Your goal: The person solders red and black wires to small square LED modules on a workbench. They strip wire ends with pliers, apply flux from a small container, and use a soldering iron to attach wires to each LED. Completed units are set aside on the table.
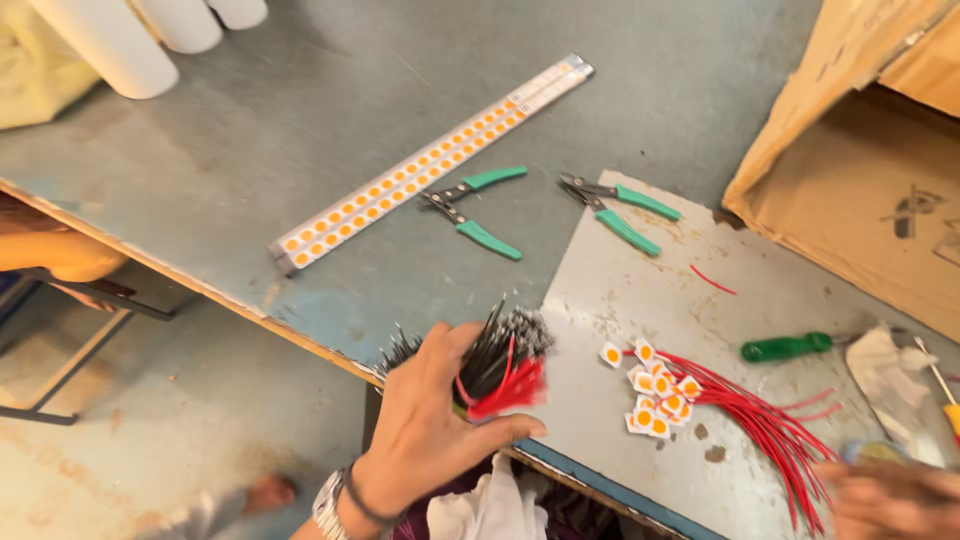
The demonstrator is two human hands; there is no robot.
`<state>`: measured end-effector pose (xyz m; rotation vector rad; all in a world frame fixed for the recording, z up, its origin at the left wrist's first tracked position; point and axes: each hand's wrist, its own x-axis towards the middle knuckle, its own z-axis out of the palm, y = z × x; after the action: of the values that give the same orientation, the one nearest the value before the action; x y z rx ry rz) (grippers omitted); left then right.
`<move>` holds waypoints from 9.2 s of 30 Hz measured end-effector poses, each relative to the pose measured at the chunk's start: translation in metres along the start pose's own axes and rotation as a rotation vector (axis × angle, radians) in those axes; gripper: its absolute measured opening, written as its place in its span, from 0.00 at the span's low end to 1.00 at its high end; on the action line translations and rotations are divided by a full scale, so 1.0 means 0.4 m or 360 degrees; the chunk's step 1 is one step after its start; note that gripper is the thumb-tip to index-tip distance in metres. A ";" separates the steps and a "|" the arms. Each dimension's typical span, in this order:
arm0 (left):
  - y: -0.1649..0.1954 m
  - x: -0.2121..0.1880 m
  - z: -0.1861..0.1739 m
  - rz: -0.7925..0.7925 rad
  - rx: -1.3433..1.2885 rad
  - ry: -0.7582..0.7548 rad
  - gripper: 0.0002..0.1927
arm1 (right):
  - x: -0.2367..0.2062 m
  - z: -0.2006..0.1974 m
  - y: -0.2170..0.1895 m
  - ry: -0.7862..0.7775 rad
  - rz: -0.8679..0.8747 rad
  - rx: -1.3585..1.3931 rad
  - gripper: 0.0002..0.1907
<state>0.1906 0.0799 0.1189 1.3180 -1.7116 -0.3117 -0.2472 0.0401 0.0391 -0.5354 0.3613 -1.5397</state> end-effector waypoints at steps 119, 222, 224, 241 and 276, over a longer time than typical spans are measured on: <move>0.107 0.008 0.217 -0.0165 -0.1201 -0.0611 0.40 | -0.031 0.331 0.338 -0.0345 0.0047 -0.0600 0.18; 0.146 -0.003 0.329 -0.0087 -0.0958 -0.0695 0.08 | -0.011 0.191 0.181 -0.0188 -0.0015 -0.1037 0.31; 0.145 -0.004 0.331 -0.0077 -0.0962 -0.0670 0.08 | -0.004 0.195 0.182 -0.0208 -0.0067 -0.1034 0.32; 0.160 0.004 0.316 -0.0070 -0.1053 -0.0680 0.09 | -0.049 0.240 0.202 0.0002 0.0028 -0.1196 0.32; -0.154 -0.058 -0.071 -0.0496 -0.0357 0.0135 0.09 | 0.657 0.397 0.521 -0.1457 -0.0396 -0.3443 0.45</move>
<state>0.2513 0.0847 0.0812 1.4066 -1.3555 -0.6004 0.0178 -0.2149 0.0885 -2.8099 1.1487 -0.3180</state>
